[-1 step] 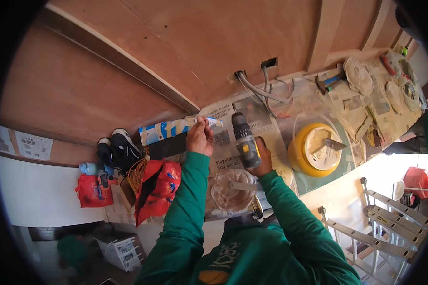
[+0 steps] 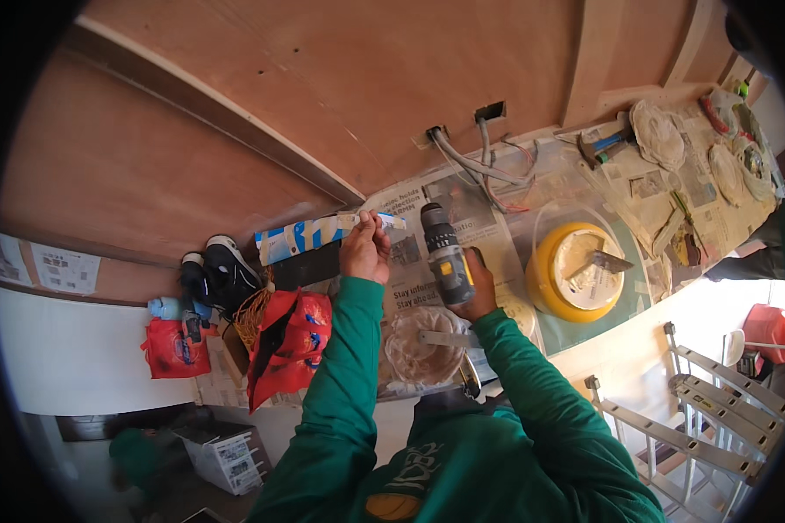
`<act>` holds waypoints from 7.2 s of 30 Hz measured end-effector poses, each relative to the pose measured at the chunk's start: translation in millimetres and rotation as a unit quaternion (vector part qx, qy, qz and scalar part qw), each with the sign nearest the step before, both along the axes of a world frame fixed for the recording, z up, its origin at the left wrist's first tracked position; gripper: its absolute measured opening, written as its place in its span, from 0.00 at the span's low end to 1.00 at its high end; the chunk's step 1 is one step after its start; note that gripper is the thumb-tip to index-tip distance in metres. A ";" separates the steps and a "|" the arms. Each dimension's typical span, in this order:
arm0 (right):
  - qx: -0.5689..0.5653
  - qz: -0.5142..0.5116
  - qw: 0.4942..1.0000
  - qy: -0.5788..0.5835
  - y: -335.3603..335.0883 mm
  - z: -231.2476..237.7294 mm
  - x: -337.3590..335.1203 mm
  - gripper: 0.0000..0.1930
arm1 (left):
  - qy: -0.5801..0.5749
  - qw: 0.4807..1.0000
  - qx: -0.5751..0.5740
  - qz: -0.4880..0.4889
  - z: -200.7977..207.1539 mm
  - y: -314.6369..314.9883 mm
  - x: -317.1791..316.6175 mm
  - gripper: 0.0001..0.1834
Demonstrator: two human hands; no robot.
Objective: The person uses a cordless drill to drive screws into a wooden ceiling panel. They repeatedly position the drill, drive the screw, and adjust their grip. The person also briefly pauses to remove a screw from the drill chuck and reposition it.
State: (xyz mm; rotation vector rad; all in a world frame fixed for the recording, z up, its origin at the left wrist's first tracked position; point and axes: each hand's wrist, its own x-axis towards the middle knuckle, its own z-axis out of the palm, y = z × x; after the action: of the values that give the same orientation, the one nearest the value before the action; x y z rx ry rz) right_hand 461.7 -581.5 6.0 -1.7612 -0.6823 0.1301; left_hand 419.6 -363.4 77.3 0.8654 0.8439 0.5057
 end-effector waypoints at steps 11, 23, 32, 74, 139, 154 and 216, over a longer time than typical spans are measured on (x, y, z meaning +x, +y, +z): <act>0.035 0.079 0.996 -0.039 3.3 16.1 -7.4 0.42 | 0.102 0.989 0.102 -0.029 25.8 8.7 24.6 0.13; -0.030 0.108 0.988 -0.110 15.8 23.9 -18.4 0.38 | 0.041 0.995 0.010 -0.085 4.4 22.3 12.5 0.16; -0.030 0.122 0.986 -0.108 17.1 25.4 -18.6 0.35 | -0.006 0.996 -0.024 -0.083 -5.5 30.7 -2.3 0.15; 0.000 0.189 0.981 -0.054 10.2 28.8 -1.0 0.40 | 0.008 0.997 0.068 0.019 -5.6 -8.9 22.9 0.14; -0.198 0.084 0.956 -0.201 101.0 36.2 52.5 0.35 | 0.031 0.990 -0.039 -0.132 -28.8 90.3 76.5 0.16; -0.184 0.087 0.961 -0.189 105.4 44.4 50.6 0.23 | -0.013 0.987 -0.084 -0.135 -35.9 92.7 80.2 0.13; -0.221 0.104 0.955 -0.169 117.0 46.1 67.9 0.15 | 0.059 0.879 0.471 0.037 -16.2 -28.2 15.2 0.24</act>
State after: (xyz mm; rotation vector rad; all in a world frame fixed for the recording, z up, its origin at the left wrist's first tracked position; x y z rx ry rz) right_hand 529.6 -464.6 52.1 -2.1620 -1.1587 0.1334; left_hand 434.8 -391.6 61.1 1.7765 0.7242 0.9709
